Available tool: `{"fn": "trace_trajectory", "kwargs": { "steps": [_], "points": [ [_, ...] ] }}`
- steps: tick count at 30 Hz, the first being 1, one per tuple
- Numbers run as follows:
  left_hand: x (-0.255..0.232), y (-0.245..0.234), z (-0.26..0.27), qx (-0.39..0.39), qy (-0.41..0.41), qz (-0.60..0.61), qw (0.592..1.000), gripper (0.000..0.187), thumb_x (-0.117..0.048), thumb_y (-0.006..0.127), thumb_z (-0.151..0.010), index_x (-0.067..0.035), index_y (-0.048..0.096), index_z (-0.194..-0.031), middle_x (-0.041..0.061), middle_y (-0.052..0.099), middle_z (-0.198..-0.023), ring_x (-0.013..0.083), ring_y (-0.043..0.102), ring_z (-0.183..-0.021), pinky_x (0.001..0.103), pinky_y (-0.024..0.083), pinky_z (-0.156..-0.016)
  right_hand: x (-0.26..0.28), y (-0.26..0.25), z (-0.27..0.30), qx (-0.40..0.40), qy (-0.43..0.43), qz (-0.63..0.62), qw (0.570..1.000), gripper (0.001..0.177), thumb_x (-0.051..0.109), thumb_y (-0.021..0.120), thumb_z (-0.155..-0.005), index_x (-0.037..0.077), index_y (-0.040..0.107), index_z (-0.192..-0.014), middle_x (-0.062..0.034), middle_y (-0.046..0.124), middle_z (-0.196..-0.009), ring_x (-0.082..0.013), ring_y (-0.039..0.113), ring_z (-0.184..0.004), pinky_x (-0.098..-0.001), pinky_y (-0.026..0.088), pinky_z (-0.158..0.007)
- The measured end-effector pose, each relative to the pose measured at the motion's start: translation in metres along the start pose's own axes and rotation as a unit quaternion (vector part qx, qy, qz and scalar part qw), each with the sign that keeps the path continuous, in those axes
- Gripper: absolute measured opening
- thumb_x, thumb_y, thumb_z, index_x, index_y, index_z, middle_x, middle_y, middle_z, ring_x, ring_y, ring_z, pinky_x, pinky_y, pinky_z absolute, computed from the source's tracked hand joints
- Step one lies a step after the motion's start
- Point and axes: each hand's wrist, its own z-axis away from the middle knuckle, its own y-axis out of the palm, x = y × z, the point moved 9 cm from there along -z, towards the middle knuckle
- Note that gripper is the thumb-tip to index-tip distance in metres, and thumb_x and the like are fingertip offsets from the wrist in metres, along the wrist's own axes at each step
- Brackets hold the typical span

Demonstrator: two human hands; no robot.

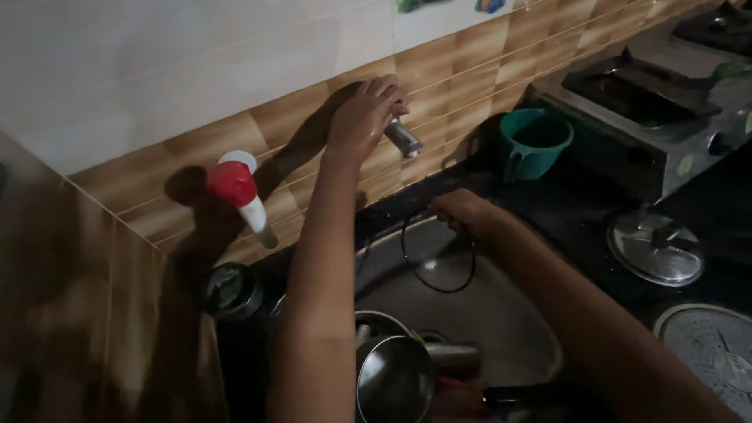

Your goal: The person washes a pressure cooker at the kitchen sink. They turn on the tap, rinse the cooker body and its metal lid, scrub the cooker's base and interior by hand with a scrub pad, and continue scrubbing the base under running water.

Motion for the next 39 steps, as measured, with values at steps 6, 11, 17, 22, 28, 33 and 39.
{"fn": "trace_trajectory", "kwargs": {
  "steps": [6, 11, 17, 22, 28, 33, 39],
  "points": [
    [-0.011, -0.020, -0.001, -0.067, -0.026, 0.047, 0.996, 0.026, -0.032, 0.075, -0.090, -0.017, 0.071, -0.111, 0.000, 0.067, -0.125, 0.0240, 0.061, -0.120, 0.043, 0.053, -0.097, 0.049, 0.018, 0.048, -0.077, 0.008, 0.100, 0.992, 0.030, 0.025, 0.066, -0.096, 0.003, 0.073, -0.115, -0.0090, 0.065, -0.084, -0.0171, 0.049, -0.063, -0.0334, 0.041, -0.055],
    [-0.021, -0.025, -0.001, -0.169, -0.001, -0.014, 0.985, 0.031, -0.040, 0.076, -0.086, -0.014, 0.072, -0.101, 0.003, 0.067, -0.110, 0.0258, 0.064, -0.105, 0.041, 0.054, -0.089, 0.061, 0.019, 0.024, -0.073, -0.073, 0.098, 0.990, 0.030, 0.023, 0.064, -0.097, 0.003, 0.073, -0.118, -0.0100, 0.075, -0.095, -0.0165, 0.067, -0.076, -0.0317, 0.055, -0.070],
    [-0.020, -0.006, -0.011, -0.144, -0.059, -0.053, 0.986, 0.021, -0.029, 0.074, -0.091, -0.013, 0.072, -0.105, 0.006, 0.066, -0.112, 0.0282, 0.063, -0.107, 0.041, 0.054, -0.090, 0.073, 0.010, 0.001, -0.054, -0.171, 0.037, 0.983, 0.032, 0.020, 0.067, -0.097, -0.001, 0.072, -0.121, -0.0078, 0.076, -0.095, -0.0154, 0.069, -0.080, -0.0313, 0.055, -0.074],
    [-0.027, -0.010, 0.020, -0.227, -0.077, 0.053, 0.969, 0.038, -0.023, 0.067, -0.098, -0.011, 0.056, -0.133, 0.016, 0.055, -0.139, 0.0372, 0.059, -0.123, 0.038, 0.055, -0.087, 0.095, 0.012, 0.012, -0.079, -0.218, 0.066, 0.971, 0.032, 0.022, 0.068, -0.099, -0.003, 0.074, -0.117, -0.0106, 0.070, -0.090, -0.0161, 0.062, -0.075, -0.0340, 0.051, -0.068],
    [-0.012, 0.042, 0.100, -0.209, -0.196, 0.223, 0.932, 0.059, -0.016, 0.056, -0.109, -0.009, 0.032, -0.162, 0.023, 0.056, -0.139, 0.0381, 0.059, -0.126, 0.045, 0.051, -0.103, 0.112, 0.020, 0.004, -0.074, -0.298, 0.060, 0.950, 0.026, 0.018, 0.061, -0.096, -0.001, 0.072, -0.111, -0.0023, 0.073, -0.093, -0.0121, 0.062, -0.072, -0.0309, 0.052, -0.067],
    [-0.014, 0.118, 0.144, -0.070, -0.305, 0.328, 0.892, 0.024, -0.015, 0.053, -0.108, -0.005, 0.063, -0.127, 0.020, 0.070, -0.107, 0.0337, 0.068, -0.094, 0.043, 0.052, -0.077, 0.101, 0.020, -0.017, -0.149, -0.303, 0.124, 0.933, 0.034, 0.029, 0.062, -0.105, -0.003, 0.075, -0.105, -0.0048, 0.071, -0.079, -0.0092, 0.061, -0.073, -0.0300, 0.048, -0.068],
    [0.003, 0.154, 0.147, -0.125, -0.303, 0.470, 0.819, 0.032, -0.022, 0.062, -0.114, 0.006, 0.061, -0.097, 0.022, 0.051, -0.080, 0.0264, 0.051, -0.069, 0.042, 0.046, -0.066, 0.071, 0.012, -0.016, -0.016, -0.248, 0.027, 0.968, 0.040, 0.028, 0.054, -0.115, -0.005, 0.073, -0.104, -0.0067, 0.061, -0.079, -0.0172, 0.055, -0.073, -0.0342, 0.043, -0.067]
  ]
}}
